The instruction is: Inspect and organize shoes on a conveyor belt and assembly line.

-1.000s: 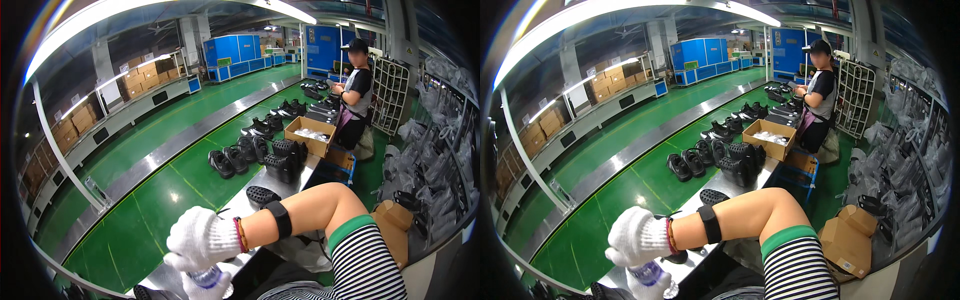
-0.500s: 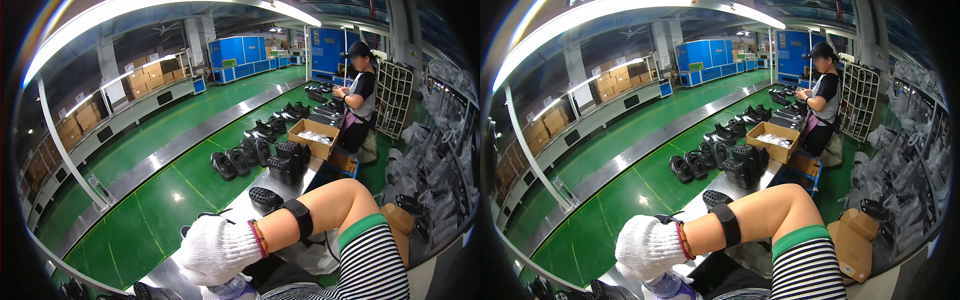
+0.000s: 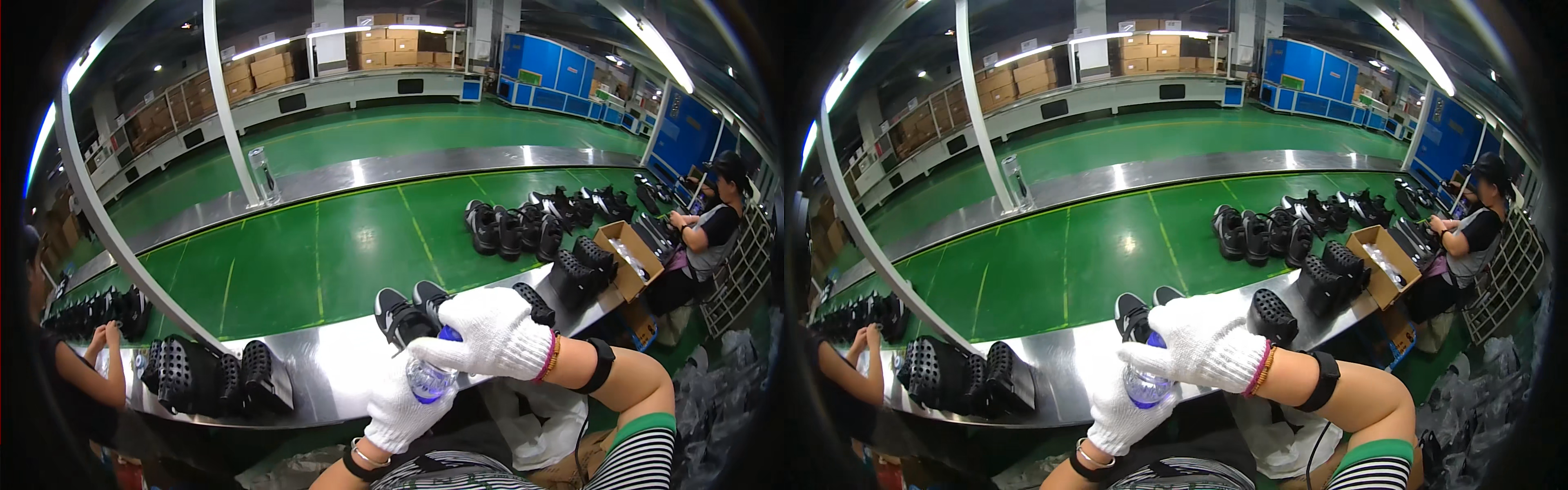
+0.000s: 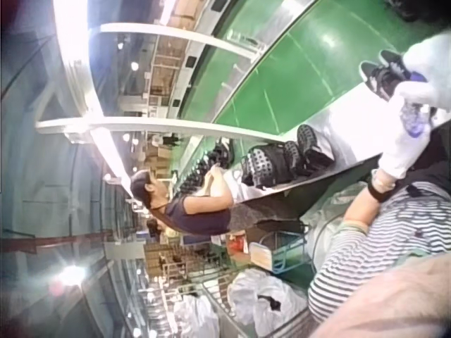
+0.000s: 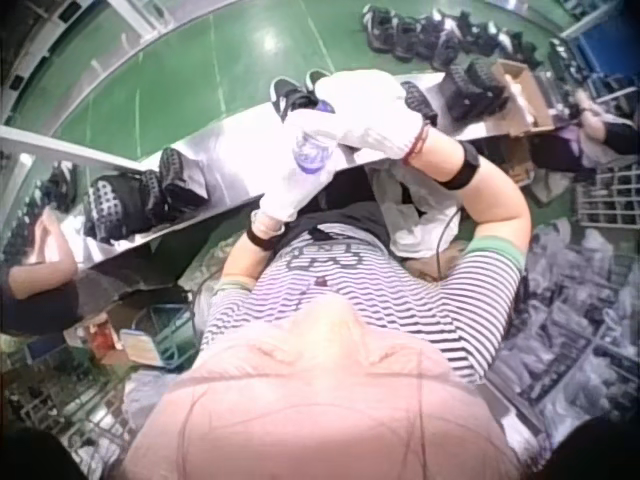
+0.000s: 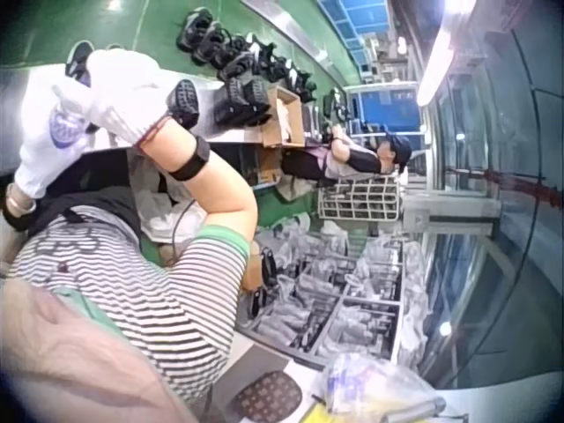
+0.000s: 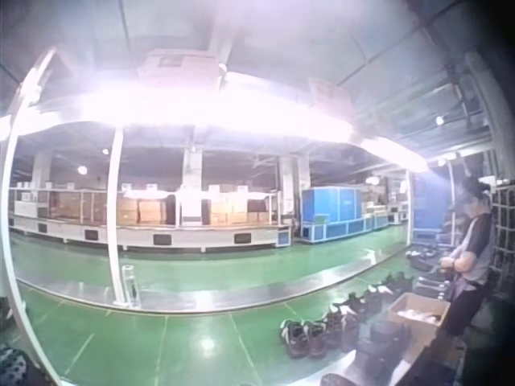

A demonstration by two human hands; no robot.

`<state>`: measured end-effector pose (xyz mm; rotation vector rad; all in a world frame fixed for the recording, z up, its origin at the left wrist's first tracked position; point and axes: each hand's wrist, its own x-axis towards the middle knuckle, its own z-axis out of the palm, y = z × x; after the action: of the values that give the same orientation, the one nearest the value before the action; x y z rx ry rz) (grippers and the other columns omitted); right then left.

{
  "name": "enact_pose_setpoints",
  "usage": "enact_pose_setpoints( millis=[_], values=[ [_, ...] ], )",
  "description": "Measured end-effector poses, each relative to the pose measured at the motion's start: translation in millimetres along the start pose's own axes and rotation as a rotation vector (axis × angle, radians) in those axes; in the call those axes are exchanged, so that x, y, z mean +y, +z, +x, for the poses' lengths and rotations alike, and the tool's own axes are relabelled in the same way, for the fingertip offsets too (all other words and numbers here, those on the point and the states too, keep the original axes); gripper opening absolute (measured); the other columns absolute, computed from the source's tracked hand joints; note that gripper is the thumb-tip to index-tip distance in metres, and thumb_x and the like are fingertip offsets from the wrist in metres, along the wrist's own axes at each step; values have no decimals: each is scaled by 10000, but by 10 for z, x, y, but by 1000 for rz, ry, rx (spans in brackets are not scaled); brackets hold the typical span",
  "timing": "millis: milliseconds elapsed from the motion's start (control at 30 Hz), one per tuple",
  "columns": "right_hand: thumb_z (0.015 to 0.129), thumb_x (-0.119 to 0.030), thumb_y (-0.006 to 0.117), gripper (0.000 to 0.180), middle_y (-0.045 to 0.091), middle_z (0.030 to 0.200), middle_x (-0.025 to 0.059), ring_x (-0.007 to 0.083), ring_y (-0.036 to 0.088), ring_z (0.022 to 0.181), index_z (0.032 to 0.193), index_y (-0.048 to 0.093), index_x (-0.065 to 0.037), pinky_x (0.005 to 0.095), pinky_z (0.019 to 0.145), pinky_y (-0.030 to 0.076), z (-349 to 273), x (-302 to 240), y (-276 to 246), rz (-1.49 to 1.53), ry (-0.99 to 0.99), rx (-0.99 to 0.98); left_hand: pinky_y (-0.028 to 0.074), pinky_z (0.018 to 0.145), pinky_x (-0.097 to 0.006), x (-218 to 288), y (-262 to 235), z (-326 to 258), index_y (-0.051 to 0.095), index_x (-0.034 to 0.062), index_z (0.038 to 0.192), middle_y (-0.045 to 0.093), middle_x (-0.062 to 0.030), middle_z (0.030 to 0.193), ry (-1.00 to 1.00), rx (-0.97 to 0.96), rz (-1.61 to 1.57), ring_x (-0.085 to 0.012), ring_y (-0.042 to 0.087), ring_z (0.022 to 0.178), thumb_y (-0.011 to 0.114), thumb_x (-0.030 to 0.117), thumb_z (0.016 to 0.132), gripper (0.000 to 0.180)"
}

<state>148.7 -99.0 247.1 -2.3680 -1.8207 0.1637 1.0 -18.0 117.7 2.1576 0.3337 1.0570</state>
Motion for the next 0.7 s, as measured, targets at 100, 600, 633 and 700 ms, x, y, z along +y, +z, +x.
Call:
enact_pose_setpoints(
  millis=[100, 600, 633, 700],
  values=[
    [944, -543, 626, 591, 622, 657, 203, 397, 642, 618, 690, 647, -10, 478, 572, 496, 67, -55, 182, 71, -62, 238, 553, 922, -454, -69, -26, -26, 640, 19, 1183, 683, -173, 1093, 17, 70, 46, -346, 697, 989, 899, 219, 628, 644],
    [853, -193, 631, 269, 515, 623, 125, 348, 528, 569, 638, 541, -58, 439, 540, 395, 144, -346, 215, -12, -560, 456, 532, 850, -404, 4, -458, -299, 625, 53, 1183, 671, -109, 991, -251, -271, -467, -250, 634, 913, 871, 164, 697, 555],
    [867, -182, 653, 230, 535, 644, 137, 351, 546, 582, 685, 586, -59, 452, 545, 408, 136, -361, 176, 39, -548, 398, 530, 846, -402, 9, -496, -284, 624, 52, 1181, 671, -107, 996, -261, -278, -534, -247, 633, 914, 873, 164, 698, 554],
    [895, -160, 698, 153, 576, 684, 162, 356, 583, 608, 779, 675, -63, 478, 555, 435, 92, -409, 70, 139, -517, 281, 527, 840, -399, 21, -548, -263, 623, 50, 1176, 672, -104, 1006, -280, -299, -672, -242, 630, 915, 878, 164, 700, 552]
  ],
)
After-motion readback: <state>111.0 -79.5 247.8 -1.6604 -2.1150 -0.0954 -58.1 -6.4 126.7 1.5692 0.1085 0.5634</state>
